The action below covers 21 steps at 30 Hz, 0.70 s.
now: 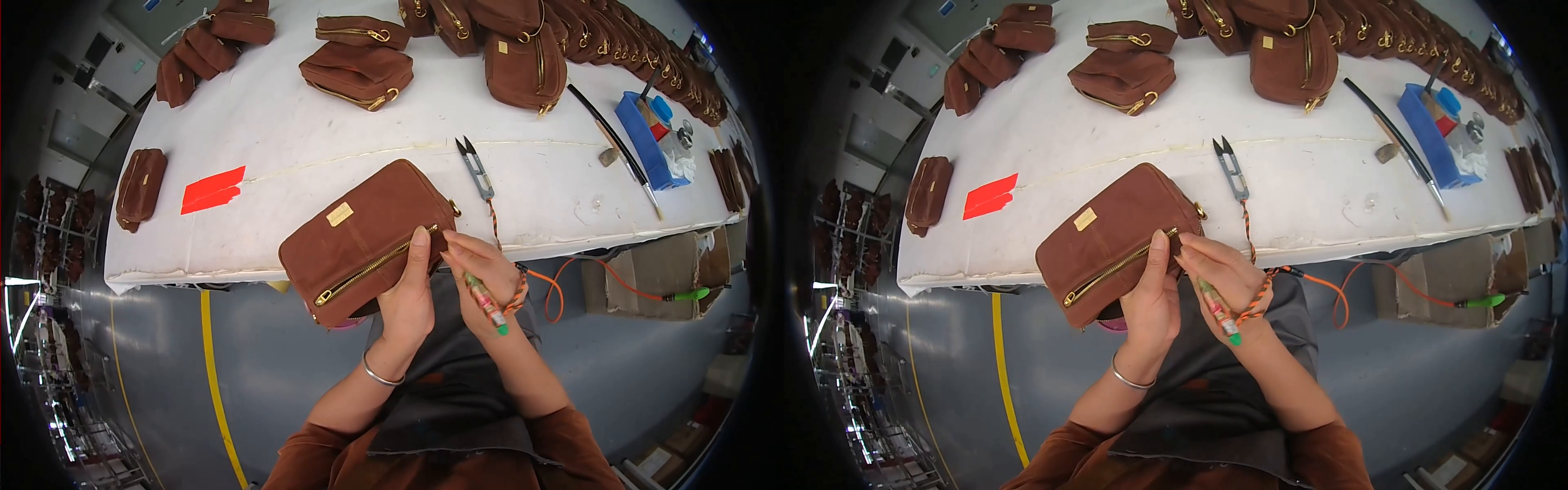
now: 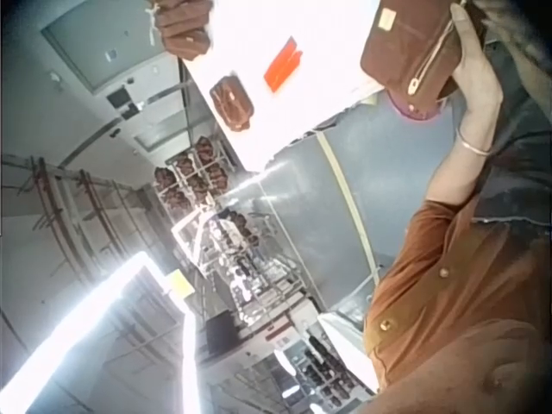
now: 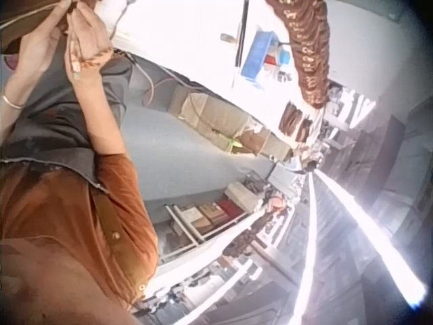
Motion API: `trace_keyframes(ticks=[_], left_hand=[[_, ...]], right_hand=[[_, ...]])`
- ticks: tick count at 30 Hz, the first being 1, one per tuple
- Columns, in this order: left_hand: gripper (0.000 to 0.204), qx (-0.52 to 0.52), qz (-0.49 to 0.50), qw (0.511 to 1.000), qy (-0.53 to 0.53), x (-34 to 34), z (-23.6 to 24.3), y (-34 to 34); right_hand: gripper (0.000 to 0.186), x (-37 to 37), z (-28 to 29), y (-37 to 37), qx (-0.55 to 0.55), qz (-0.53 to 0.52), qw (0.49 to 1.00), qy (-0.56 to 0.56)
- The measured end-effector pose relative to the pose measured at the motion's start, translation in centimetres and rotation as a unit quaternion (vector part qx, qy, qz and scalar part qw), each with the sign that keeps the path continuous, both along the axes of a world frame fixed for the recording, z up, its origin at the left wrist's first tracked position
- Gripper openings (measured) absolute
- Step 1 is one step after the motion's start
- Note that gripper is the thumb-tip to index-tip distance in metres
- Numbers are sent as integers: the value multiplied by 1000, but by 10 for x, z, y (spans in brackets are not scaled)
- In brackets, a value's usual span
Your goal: Inspecting and performing finishing touches on a series of leather bags.
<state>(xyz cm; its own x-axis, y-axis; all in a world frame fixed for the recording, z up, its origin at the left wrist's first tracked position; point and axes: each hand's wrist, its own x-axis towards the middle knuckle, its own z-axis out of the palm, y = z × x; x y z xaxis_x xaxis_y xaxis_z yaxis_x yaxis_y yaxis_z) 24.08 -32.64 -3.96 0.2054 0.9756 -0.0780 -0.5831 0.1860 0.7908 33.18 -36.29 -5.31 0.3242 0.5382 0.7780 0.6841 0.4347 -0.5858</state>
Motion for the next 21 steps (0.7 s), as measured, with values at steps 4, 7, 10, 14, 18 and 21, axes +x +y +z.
trace_keyframes(ticks=[4,7,10,14,18,21], left_hand=[[29,6,1,1000,-15,1,0,0],[29,-4,3,1000,-25,1,1,1],[30,-8,1,1000,-11,1,0,1],[32,4,-5,1000,-24,0,-2,1],[32,34,-23,999,5,-2,-10,3],[32,36,-17,999,22,-2,-12,4]], right_hand=[[13,1,14,-3,-39,62,977,203],[12,4,18,-1,-55,93,946,306],[12,7,22,0,-73,101,936,330],[11,7,25,1,-86,111,925,353],[10,9,25,2,-91,115,931,335],[10,9,25,2,-104,101,936,320]])
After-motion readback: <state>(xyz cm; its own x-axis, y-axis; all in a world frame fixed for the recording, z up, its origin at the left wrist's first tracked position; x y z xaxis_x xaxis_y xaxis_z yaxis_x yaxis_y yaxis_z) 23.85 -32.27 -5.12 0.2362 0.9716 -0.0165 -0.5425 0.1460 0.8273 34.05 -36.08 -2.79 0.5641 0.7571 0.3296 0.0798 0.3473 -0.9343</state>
